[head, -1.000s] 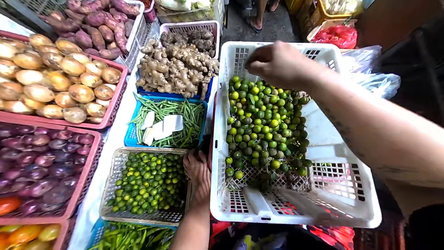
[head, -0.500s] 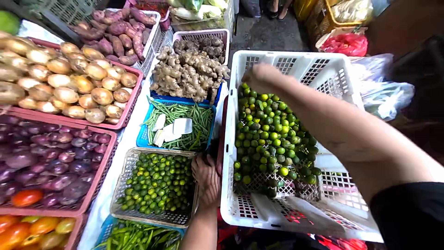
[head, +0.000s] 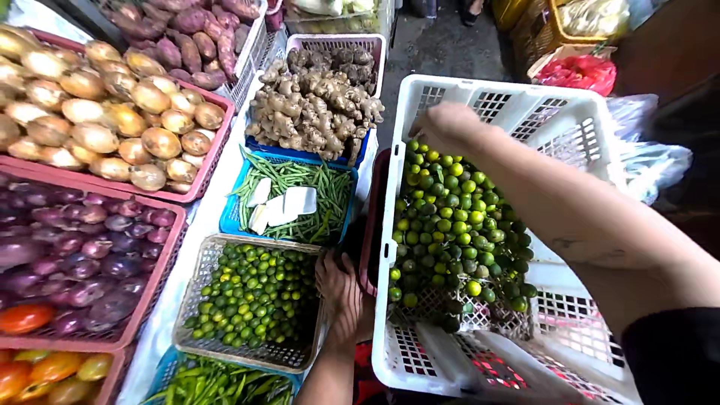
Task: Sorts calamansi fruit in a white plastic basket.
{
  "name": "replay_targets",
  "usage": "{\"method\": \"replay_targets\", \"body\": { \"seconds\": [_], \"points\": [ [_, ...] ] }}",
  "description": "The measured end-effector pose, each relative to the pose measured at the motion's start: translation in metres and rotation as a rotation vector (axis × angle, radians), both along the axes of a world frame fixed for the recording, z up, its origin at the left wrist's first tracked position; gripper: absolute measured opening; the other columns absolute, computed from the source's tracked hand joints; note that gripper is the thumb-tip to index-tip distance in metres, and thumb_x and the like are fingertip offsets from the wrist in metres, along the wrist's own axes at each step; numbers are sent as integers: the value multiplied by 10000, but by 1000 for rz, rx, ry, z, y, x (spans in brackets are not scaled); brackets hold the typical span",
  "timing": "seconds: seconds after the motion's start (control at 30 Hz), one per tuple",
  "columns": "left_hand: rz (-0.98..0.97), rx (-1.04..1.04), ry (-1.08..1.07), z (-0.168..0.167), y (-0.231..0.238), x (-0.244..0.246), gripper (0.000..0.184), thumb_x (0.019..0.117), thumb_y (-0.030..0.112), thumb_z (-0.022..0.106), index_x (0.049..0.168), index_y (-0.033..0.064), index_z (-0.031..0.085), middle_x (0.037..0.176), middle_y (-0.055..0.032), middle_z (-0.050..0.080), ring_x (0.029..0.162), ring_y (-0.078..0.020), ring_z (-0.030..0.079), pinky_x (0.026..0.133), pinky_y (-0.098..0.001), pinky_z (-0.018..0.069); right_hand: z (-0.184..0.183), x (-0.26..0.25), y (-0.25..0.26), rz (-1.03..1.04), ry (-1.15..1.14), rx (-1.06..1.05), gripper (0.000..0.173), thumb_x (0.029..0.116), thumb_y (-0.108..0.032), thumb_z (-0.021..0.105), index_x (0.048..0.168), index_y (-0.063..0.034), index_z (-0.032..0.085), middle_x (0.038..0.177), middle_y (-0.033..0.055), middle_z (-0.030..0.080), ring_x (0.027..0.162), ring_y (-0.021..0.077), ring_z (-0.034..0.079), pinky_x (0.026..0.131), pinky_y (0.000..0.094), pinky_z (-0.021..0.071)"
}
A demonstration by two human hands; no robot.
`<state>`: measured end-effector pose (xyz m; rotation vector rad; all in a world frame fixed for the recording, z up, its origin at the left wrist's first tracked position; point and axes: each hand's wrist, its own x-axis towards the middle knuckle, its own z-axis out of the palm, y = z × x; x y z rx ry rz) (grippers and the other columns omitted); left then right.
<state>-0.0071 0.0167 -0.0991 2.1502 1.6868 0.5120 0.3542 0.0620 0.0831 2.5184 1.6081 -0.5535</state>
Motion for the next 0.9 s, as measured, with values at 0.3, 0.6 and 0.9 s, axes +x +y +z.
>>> {"method": "replay_targets", "body": {
  "seconds": [0.3,0.6,0.9],
  "points": [
    [22,42,-39,-8,-2,0,403,1031,382,542,1262,89,696,1340,-174,650,1241,-357,624,1011,-542,510,-5,21,-10,25,365,146,251,1003,-214,683,1243,-156,728,1148,63,741,916,218,718,808,471,602],
    [-28,14,-88,9,-4,4,397,1050,328,527,1265,39,691,1316,-238,650,1238,-434,614,1016,-601,489,100,-2,-121,41,1342,237,261,1036,-62,547,1254,-59,690,851,-3,696,487,-13,480,448,142,428],
    [-3,18,-82,10,-11,-2,410,1045,334,529,1292,43,679,1335,-232,643,1244,-421,616,1012,-582,495,119,-30,-144,-370,1068,350,490,1113,-454,331,862,-128,597,673,-18,551,473,68,474,442,220,422]
  ]
}}
